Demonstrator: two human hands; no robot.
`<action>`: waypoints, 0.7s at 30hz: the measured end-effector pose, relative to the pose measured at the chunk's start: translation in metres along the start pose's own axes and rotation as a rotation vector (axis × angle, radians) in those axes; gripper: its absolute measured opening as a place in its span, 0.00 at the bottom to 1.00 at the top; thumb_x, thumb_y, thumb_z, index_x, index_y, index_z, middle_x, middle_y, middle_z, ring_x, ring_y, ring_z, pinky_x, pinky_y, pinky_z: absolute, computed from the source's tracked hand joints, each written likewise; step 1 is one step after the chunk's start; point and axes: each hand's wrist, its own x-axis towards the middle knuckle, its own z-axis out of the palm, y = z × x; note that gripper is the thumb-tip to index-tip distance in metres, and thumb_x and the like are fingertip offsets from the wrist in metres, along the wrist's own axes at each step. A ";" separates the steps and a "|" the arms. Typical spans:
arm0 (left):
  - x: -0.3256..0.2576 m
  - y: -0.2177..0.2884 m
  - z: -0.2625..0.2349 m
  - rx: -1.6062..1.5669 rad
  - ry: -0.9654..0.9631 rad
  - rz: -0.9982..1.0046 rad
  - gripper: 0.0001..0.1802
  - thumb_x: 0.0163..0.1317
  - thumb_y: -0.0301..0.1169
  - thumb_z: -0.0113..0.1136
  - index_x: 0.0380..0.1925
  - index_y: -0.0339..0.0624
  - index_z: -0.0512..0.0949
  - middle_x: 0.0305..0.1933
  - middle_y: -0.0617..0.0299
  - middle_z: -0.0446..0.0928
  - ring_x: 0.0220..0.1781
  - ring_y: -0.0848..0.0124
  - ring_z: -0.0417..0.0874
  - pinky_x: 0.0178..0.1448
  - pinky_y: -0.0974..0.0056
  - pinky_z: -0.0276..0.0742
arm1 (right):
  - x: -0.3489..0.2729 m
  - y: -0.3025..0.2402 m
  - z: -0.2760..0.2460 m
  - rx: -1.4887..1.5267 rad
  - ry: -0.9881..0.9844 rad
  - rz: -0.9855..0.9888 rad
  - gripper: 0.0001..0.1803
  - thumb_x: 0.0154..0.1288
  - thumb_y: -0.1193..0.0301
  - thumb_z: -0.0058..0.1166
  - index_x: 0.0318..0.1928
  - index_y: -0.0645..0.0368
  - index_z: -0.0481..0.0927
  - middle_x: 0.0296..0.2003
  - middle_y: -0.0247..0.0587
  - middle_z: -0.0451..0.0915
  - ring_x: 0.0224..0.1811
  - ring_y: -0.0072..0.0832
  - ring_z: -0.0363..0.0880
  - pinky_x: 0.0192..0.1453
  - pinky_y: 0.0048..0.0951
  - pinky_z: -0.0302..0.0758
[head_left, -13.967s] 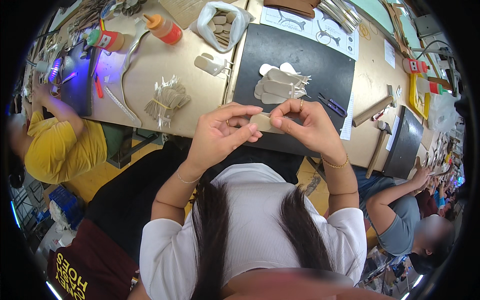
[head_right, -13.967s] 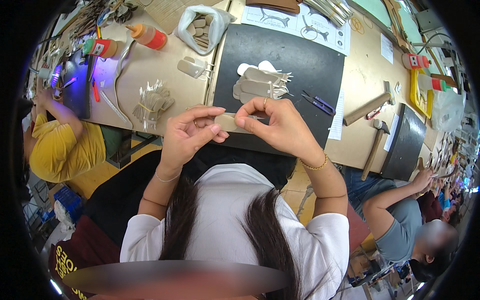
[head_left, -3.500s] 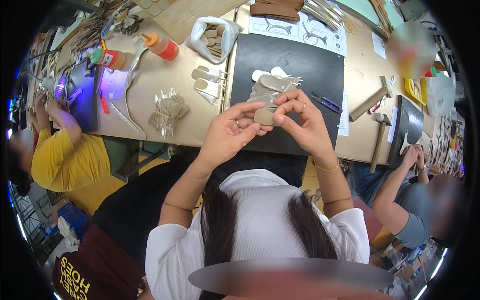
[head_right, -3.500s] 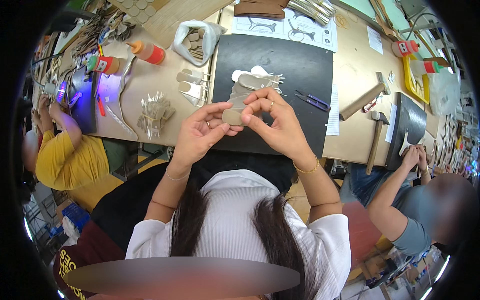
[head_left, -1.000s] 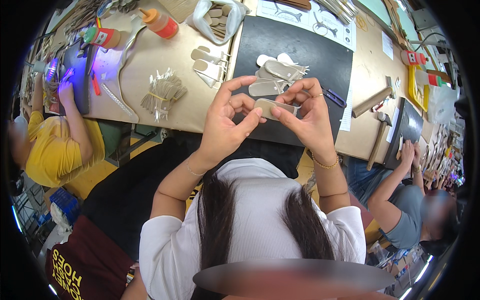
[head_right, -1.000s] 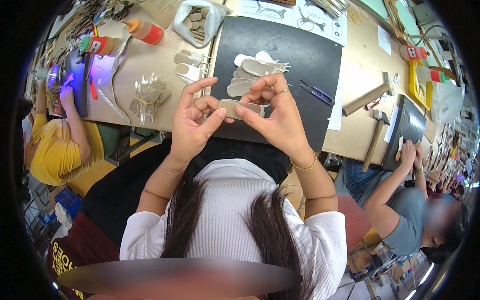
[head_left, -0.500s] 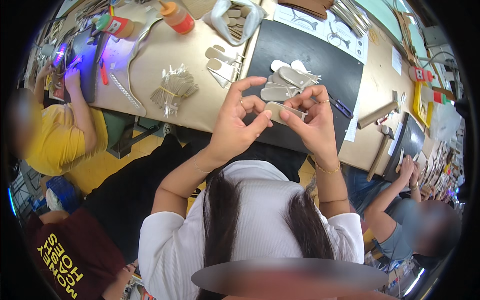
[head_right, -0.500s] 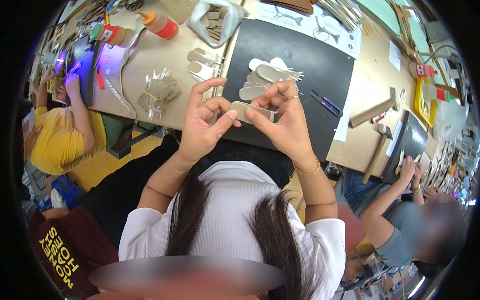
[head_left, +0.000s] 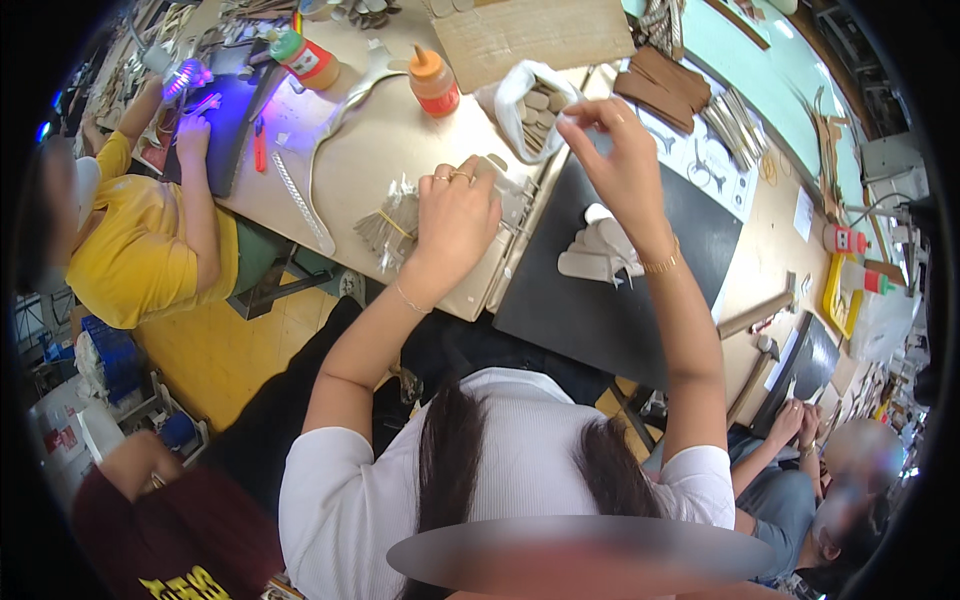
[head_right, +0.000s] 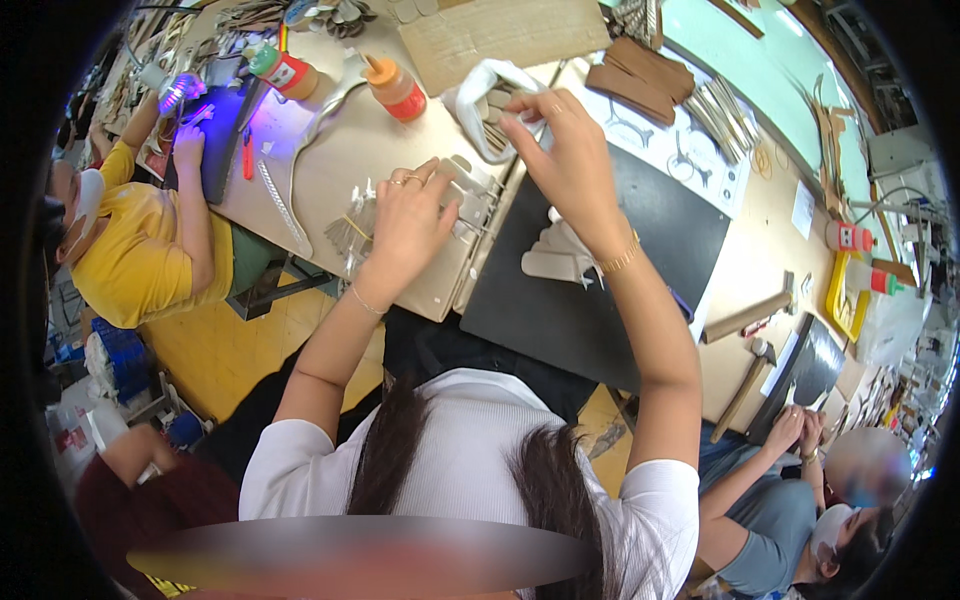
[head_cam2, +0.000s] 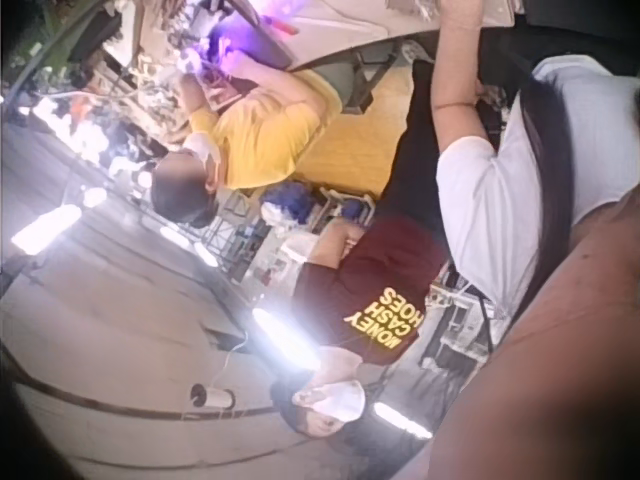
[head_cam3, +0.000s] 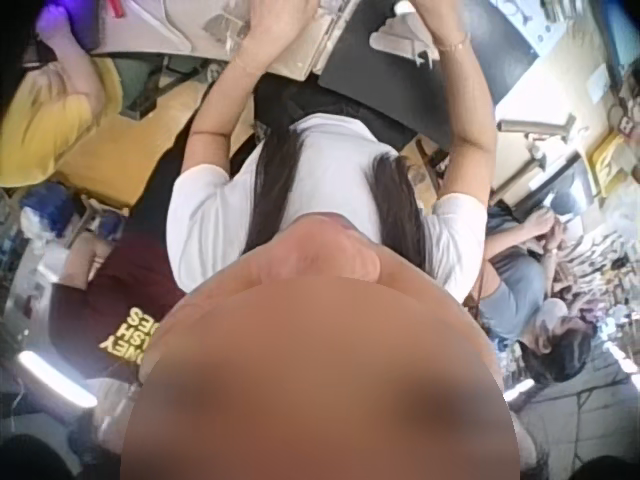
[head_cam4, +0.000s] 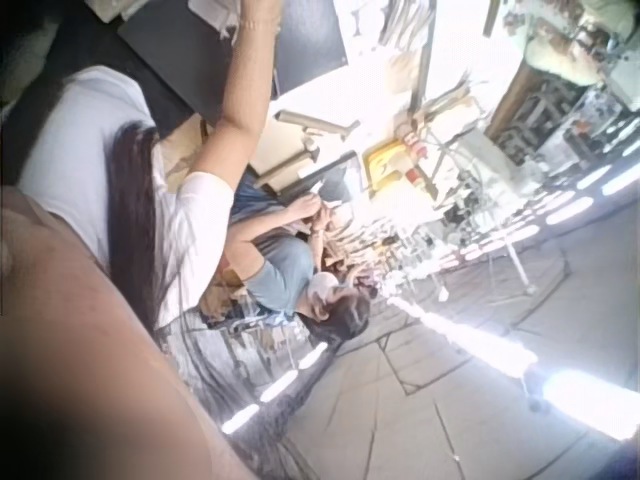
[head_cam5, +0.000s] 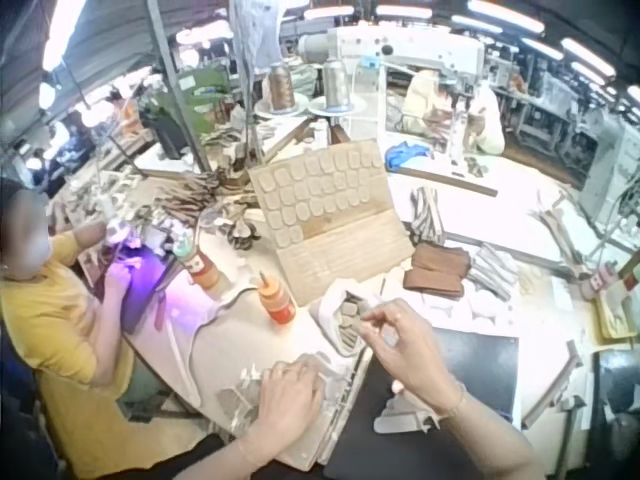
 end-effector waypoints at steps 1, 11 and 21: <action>-0.001 0.002 0.003 0.022 0.053 0.000 0.22 0.55 0.30 0.64 0.51 0.42 0.78 0.52 0.53 0.77 0.52 0.55 0.74 0.57 0.52 0.68 | 0.022 0.007 0.012 -0.029 0.002 -0.058 0.10 0.59 0.70 0.63 0.39 0.62 0.81 0.36 0.43 0.80 0.37 0.34 0.81 0.43 0.31 0.77; -0.039 0.055 0.045 -0.385 -0.094 0.258 0.18 0.53 0.34 0.66 0.44 0.40 0.76 0.44 0.54 0.70 0.48 0.57 0.72 0.51 0.55 0.69 | 0.167 0.060 0.130 -0.517 -0.013 -0.376 0.11 0.61 0.66 0.58 0.37 0.61 0.77 0.43 0.45 0.74 0.36 0.44 0.80 0.39 0.40 0.78; -0.040 0.064 0.060 -0.318 -0.035 0.276 0.31 0.52 0.37 0.67 0.57 0.37 0.72 0.43 0.58 0.70 0.46 0.63 0.69 0.50 0.61 0.65 | 0.183 0.069 0.146 -0.748 -0.110 -0.451 0.08 0.61 0.70 0.55 0.35 0.63 0.78 0.44 0.45 0.74 0.31 0.41 0.81 0.35 0.40 0.79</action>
